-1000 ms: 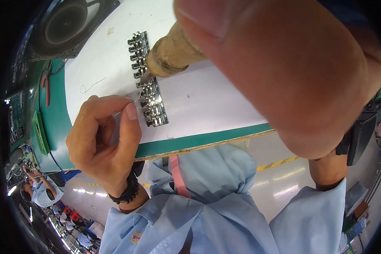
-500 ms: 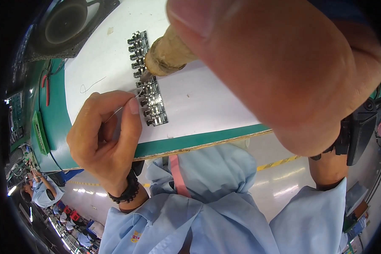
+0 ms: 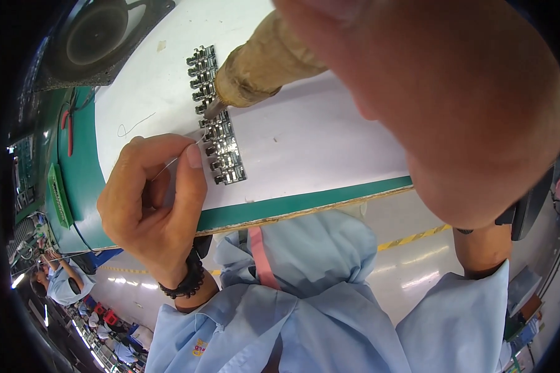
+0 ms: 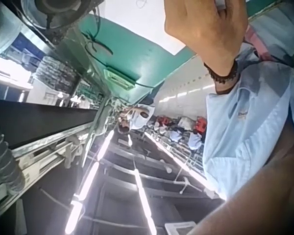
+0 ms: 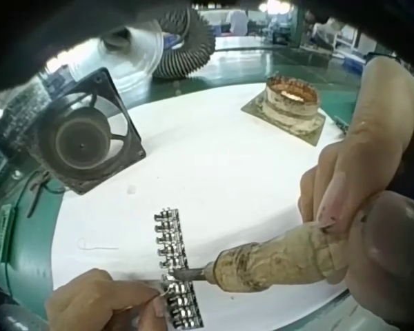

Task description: Soldering wire connections to a terminal block component.

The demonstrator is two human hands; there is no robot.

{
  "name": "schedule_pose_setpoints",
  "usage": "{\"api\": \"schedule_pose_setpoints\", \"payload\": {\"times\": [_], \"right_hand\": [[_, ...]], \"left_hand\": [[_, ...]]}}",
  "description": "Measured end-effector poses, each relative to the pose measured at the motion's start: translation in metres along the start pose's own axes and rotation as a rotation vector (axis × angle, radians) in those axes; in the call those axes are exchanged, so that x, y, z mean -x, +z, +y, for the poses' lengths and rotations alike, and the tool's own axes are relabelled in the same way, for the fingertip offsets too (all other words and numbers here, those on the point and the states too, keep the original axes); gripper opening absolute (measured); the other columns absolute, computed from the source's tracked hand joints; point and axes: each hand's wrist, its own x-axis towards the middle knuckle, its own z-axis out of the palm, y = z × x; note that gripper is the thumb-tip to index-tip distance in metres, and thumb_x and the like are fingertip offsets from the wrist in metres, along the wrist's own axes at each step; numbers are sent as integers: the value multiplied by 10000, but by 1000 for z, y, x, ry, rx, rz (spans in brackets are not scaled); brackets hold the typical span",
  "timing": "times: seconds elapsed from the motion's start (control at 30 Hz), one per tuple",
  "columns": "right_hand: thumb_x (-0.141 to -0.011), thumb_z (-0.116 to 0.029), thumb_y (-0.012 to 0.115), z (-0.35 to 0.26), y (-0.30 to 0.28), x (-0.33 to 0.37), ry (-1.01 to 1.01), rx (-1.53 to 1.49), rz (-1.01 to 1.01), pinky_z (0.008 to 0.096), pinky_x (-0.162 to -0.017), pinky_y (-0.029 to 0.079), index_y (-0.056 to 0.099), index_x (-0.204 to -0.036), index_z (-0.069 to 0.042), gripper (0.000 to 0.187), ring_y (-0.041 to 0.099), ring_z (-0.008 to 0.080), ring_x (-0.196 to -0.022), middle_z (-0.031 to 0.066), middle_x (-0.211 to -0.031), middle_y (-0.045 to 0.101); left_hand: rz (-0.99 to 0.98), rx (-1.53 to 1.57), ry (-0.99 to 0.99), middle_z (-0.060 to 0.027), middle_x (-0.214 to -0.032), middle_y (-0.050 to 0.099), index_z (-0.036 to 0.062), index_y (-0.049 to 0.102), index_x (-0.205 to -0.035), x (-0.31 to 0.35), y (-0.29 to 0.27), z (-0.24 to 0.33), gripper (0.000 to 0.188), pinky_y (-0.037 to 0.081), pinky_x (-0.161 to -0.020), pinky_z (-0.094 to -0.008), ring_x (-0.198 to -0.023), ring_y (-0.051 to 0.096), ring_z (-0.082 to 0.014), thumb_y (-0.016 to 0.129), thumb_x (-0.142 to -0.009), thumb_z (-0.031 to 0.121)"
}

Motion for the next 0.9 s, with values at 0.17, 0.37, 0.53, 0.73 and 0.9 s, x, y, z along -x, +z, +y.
{"api": "schedule_pose_setpoints", "payload": {"times": [0.17, 0.37, 0.53, 0.73, 0.9], "right_hand": [[-964, -199, 397, 1, -7, 4, 0, -1, 7, 313, -660, 356, 523, -1087, -75, 216, 421, 117, -610, 32, -740, 481], [-963, -194, 399, -1, -4, 6, 1, -4, 13, 312, -656, 362, 524, -1080, -68, 213, 427, 118, -606, 39, -750, 483], [-962, -190, 400, 0, -7, 8, 0, -8, 18, 312, -653, 366, 525, -1074, -62, 211, 431, 119, -603, 45, -759, 485], [-962, -186, 402, 4, -19, 11, -4, -12, 24, 311, -648, 372, 526, -1067, -54, 209, 436, 120, -599, 51, -769, 487], [-961, -182, 403, 2, -21, 14, -7, -14, 29, 310, -645, 376, 526, -1061, -48, 207, 440, 121, -596, 57, -777, 488]], "left_hand": [[-14, -8, 21, 43, -629, 497, 10, 673, -827, -1, 0, -1, 114, 159, -482, -216, -513, 296, -10, 745, -760, -47], [-24, -15, 37, 38, -648, 526, 7, 677, -835, -2, 1, -2, 114, 168, -480, -219, -515, 302, -14, 747, -767, -52], [-22, -18, 26, 32, -658, 548, 4, 679, -835, -2, 2, -3, 113, 171, -476, -221, -511, 301, -16, 747, -768, -55], [4, -27, 26, 30, -655, 547, 7, 678, -833, 0, 2, -2, 112, 169, -474, -220, -506, 302, -15, 748, -768, -50], [-9, -16, 25, 36, -634, 517, 11, 671, -820, 0, 1, 0, 110, 169, -473, -222, -503, 307, -16, 743, -761, -49]]}}
